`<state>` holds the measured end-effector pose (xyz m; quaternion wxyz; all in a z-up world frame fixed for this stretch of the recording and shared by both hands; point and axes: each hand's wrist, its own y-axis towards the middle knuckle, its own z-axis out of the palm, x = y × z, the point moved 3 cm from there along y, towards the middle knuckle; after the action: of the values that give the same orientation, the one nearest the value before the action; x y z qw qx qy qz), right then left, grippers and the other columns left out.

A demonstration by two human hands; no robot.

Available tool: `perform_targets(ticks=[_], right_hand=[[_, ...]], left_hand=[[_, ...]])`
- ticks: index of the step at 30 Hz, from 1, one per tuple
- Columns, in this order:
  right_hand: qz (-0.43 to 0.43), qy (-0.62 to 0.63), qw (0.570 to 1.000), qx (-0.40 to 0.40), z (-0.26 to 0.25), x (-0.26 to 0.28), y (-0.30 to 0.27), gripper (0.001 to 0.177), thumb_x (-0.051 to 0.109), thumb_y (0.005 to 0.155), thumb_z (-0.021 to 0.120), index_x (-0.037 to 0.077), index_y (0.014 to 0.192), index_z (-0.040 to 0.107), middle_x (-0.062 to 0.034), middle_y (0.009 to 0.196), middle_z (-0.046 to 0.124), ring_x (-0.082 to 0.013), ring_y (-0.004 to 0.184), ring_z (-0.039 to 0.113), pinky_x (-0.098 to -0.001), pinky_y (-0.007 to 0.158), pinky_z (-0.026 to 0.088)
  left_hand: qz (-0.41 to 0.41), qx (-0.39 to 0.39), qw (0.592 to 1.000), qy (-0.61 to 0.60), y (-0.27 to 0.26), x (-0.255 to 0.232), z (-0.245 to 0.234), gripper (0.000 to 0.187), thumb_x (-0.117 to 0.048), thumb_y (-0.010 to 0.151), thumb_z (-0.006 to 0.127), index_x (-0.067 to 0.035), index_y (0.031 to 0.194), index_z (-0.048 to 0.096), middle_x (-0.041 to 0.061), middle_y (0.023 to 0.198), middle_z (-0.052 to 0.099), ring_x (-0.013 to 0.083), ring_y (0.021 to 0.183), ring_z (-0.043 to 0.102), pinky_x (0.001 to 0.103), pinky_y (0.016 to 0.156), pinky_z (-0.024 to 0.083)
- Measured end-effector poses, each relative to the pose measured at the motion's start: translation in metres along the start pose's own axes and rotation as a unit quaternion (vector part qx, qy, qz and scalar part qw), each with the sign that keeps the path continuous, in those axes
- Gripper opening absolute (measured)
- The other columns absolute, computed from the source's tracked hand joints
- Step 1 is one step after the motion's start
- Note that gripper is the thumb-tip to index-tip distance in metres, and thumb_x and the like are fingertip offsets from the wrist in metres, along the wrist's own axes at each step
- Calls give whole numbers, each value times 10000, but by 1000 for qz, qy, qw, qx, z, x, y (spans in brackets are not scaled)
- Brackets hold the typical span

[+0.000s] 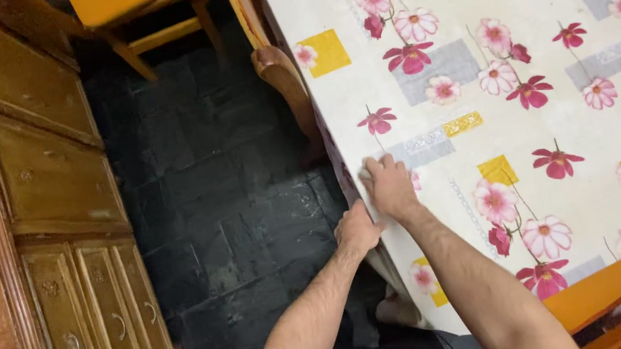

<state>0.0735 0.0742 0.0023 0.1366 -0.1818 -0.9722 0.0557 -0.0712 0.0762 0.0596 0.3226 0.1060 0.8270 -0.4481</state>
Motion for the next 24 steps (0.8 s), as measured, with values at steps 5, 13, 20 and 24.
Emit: perform_targets(ticks=[5, 13, 20, 24], right_hand=[[55, 10, 998, 30, 7, -29, -49, 321, 417, 974, 618, 188, 1194, 575, -182, 1199, 570, -483, 1080, 653, -576, 870, 594], [158, 55, 984, 60, 14, -112, -160, 375, 413, 969, 601, 214, 1286, 574, -193, 1278, 548, -505, 1170, 612, -614, 897, 586], [263, 57, 963, 9, 14, -199, -208, 385, 389, 1000, 596, 129, 1282, 570, -258, 1360, 507, -548, 1246, 572, -653, 922, 569], [320, 28, 947, -15, -18, -195, -211, 338, 408, 1026, 568, 124, 1205, 608, -251, 1310, 558, -525, 1219, 599, -667, 889, 566]], left_hand=[[-1, -21, 1000, 3, 7, 10, 10, 385, -297, 859, 765, -77, 1150, 642, 180, 1157, 734, 425, 1157, 677, 544, 934, 569], [2, -37, 999, 17, 3, 16, 22, 332, -310, 862, 764, -105, 1075, 612, 161, 1190, 721, 417, 1185, 667, 516, 966, 555], [-10, -49, 999, 16, 2, 15, 29, 353, -310, 865, 772, -124, 1104, 591, 151, 1236, 703, 406, 1230, 642, 511, 1000, 534], [-21, -53, 998, 5, -6, 3, 23, 356, -262, 879, 757, -113, 1165, 604, 162, 1264, 696, 392, 1248, 635, 495, 1009, 528]])
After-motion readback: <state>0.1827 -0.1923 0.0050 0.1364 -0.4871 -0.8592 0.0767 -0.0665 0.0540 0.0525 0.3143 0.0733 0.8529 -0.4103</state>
